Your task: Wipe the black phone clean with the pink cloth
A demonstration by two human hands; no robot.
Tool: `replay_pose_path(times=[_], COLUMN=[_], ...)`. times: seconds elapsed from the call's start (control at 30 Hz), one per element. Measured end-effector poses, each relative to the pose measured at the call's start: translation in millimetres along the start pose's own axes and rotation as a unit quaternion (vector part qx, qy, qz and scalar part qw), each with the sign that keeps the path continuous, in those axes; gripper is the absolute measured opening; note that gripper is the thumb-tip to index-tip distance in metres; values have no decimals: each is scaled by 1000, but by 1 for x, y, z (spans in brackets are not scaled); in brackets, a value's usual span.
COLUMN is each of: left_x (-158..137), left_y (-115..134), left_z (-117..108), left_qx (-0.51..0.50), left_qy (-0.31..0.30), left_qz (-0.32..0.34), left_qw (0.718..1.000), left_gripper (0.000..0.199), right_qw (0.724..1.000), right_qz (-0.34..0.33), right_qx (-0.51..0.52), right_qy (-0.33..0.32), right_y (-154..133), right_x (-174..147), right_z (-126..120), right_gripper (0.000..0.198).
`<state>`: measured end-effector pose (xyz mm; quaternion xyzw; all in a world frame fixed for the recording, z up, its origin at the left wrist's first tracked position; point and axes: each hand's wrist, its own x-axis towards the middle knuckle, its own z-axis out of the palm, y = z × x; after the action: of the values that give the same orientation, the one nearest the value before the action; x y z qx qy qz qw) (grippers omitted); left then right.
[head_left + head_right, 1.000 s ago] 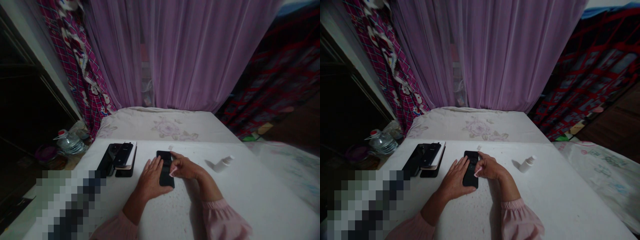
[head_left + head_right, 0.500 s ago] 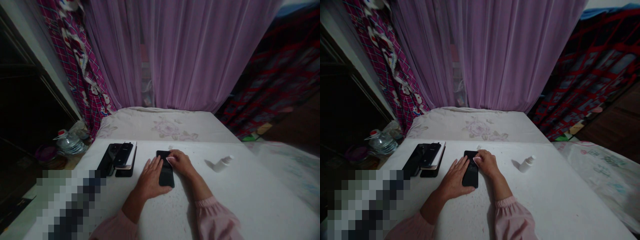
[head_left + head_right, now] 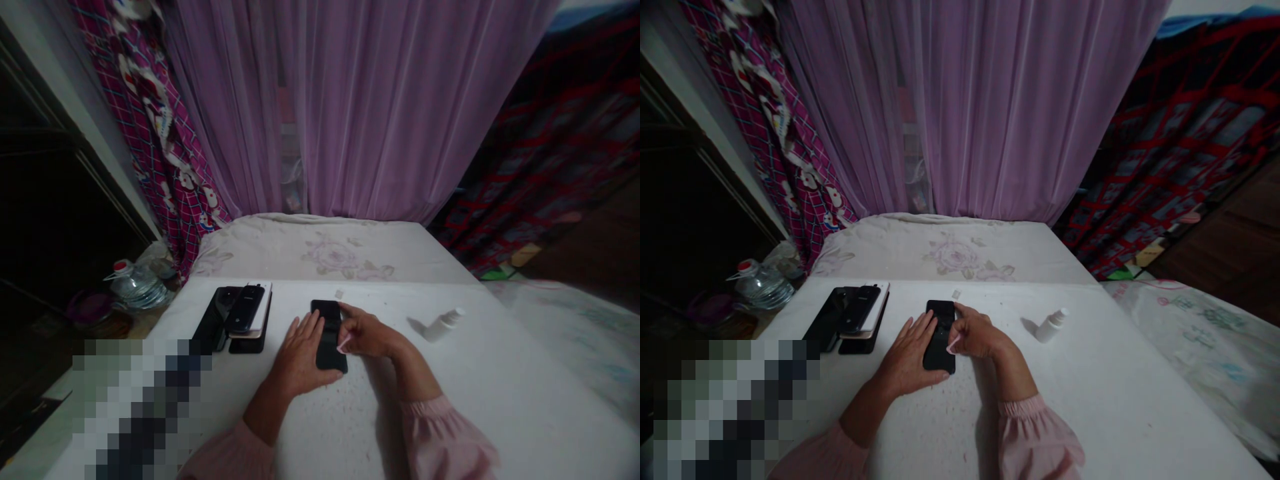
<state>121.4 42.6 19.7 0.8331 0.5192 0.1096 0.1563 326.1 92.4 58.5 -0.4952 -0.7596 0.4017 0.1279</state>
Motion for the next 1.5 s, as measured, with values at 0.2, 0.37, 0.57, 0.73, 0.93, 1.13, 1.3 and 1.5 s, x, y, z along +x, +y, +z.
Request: replay_pose_path(times=[0.2,0.37,0.57,0.73,0.93,1.13,1.3,1.5], left_x=[0,0,0,1,0,0,1,1], left_y=[1,0,-2,0,1,2,1,1], left_z=[-1,1,3,-1,-1,-2,-2,-3], left_qx=[6,9,3,3,5,3,5,5], left_qy=[-2,-4,9,-5,-12,-16,-9,-14], left_qz=[-2,-2,7,0,-6,-11,-3,-6], left_qw=[1000,1000,1000,1000,1000,1000,1000,1000], left_gripper=[102,103,102,102,103,105,104,105], right_qw=[999,999,992,980,952,965,989,998], right_qz=[25,24,51,33,67,49,15,26], right_qx=[-13,-42,-64,-88,-138,-87,-39,-37], right_qy=[-19,13,97,173,266,243,140,38], right_y=[-10,-11,-4,2,0,13,13,-2], right_x=[-4,0,11,19,30,34,24,6], right_z=[-2,1,8,17,33,29,14,3], right_gripper=[16,12,7,8,15,11,6,13])
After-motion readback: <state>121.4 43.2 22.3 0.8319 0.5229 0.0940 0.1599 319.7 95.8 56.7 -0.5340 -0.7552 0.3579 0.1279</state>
